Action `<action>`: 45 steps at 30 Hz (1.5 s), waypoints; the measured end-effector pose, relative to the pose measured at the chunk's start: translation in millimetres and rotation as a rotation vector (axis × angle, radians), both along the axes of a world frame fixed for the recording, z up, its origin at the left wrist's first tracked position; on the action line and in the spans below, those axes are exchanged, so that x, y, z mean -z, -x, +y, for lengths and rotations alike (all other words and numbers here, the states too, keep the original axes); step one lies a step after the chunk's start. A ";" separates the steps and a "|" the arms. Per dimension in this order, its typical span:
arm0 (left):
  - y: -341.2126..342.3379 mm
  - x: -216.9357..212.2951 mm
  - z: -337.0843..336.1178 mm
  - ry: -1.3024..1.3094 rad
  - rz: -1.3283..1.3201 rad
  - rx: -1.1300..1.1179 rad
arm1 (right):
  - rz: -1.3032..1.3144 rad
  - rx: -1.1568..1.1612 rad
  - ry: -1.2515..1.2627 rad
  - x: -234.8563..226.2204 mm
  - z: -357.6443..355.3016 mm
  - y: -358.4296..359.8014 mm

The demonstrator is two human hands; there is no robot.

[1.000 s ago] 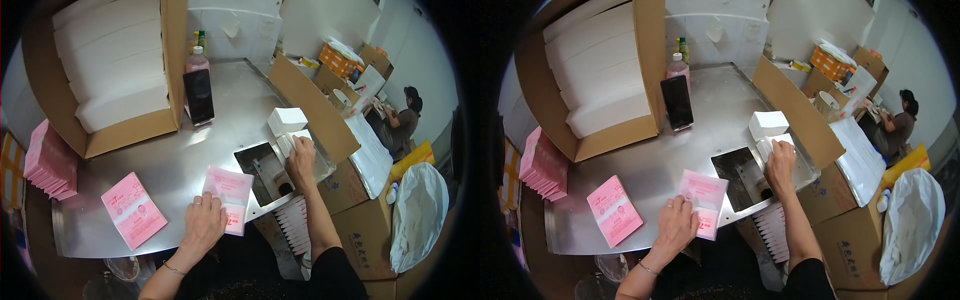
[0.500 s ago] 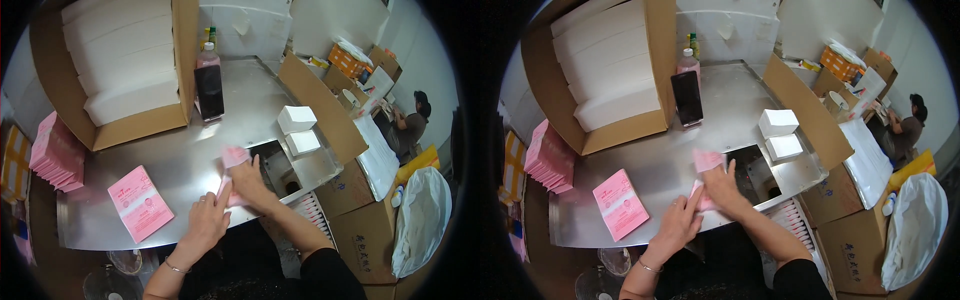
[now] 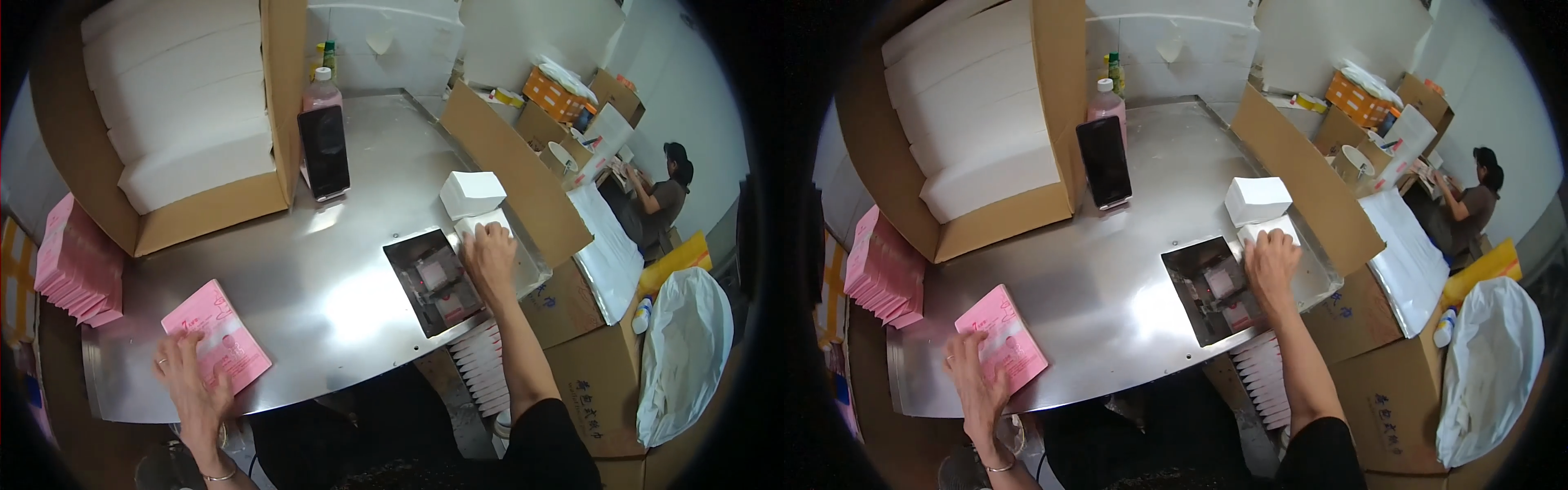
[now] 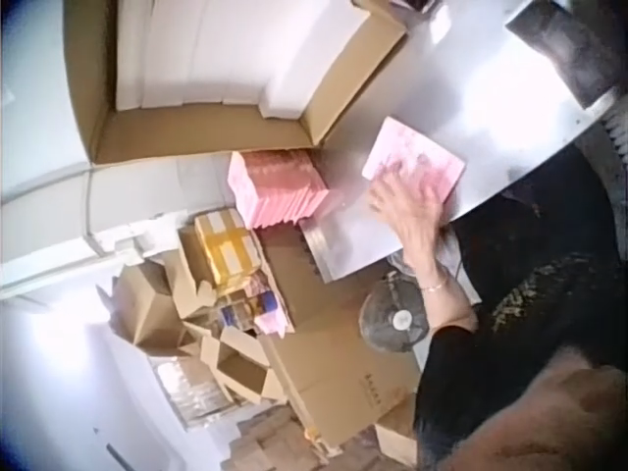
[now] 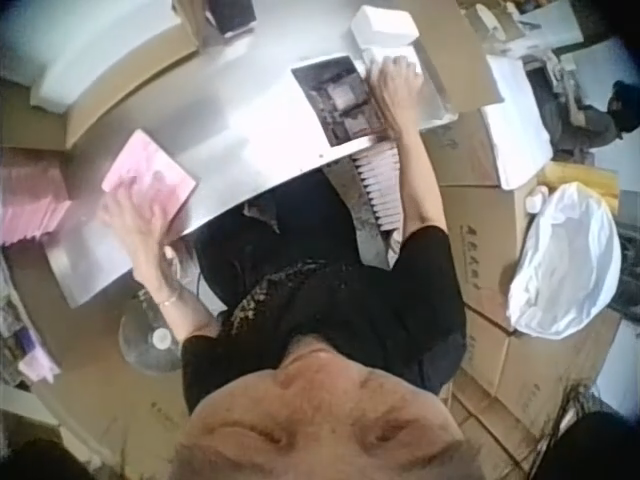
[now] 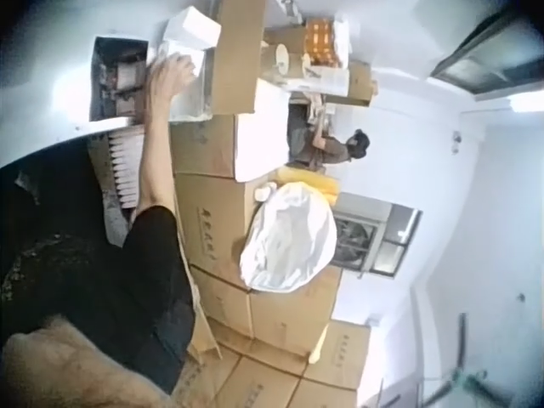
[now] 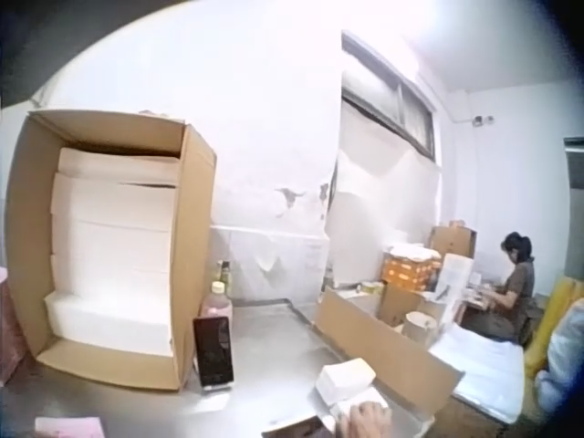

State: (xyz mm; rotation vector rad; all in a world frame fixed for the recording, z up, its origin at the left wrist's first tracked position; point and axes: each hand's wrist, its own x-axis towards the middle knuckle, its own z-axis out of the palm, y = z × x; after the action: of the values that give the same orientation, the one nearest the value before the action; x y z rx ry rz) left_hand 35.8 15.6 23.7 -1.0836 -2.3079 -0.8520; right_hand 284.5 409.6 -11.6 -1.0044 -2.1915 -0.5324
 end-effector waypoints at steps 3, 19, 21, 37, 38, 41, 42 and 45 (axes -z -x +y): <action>18.8 25.7 -12.6 0.333 -0.062 0.090 | -0.012 0.051 0.084 12.4 24.7 6.7; -62.3 44.9 95.1 0.206 -0.063 0.487 | -0.139 -0.988 0.099 9.9 -173.8 32.3; -75.5 40.0 104.3 0.215 -0.070 0.464 | -0.256 -0.708 0.228 20.7 -142.0 54.9; -80.1 25.2 111.7 0.432 -0.050 0.385 | 0.003 0.024 0.163 26.5 11.5 -7.6; -75.7 22.1 116.4 0.364 0.065 0.395 | 0.006 0.032 0.215 26.5 14.0 -9.3; -67.9 26.6 113.7 0.329 0.136 0.437 | 0.043 -0.054 0.197 15.4 2.3 -4.0; -67.1 28.1 114.7 0.348 0.094 0.465 | 0.058 -0.099 0.172 13.7 0.8 -4.1; -83.8 28.1 113.6 0.417 -0.025 0.499 | 0.158 -0.117 0.100 19.7 12.5 -18.2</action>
State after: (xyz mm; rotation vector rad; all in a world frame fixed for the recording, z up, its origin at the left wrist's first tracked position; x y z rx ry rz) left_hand 119.6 129.2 -4.4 -1.8908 -2.3269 -0.5534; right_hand 302.7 422.1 -31.4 -0.9305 -2.1369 -0.2826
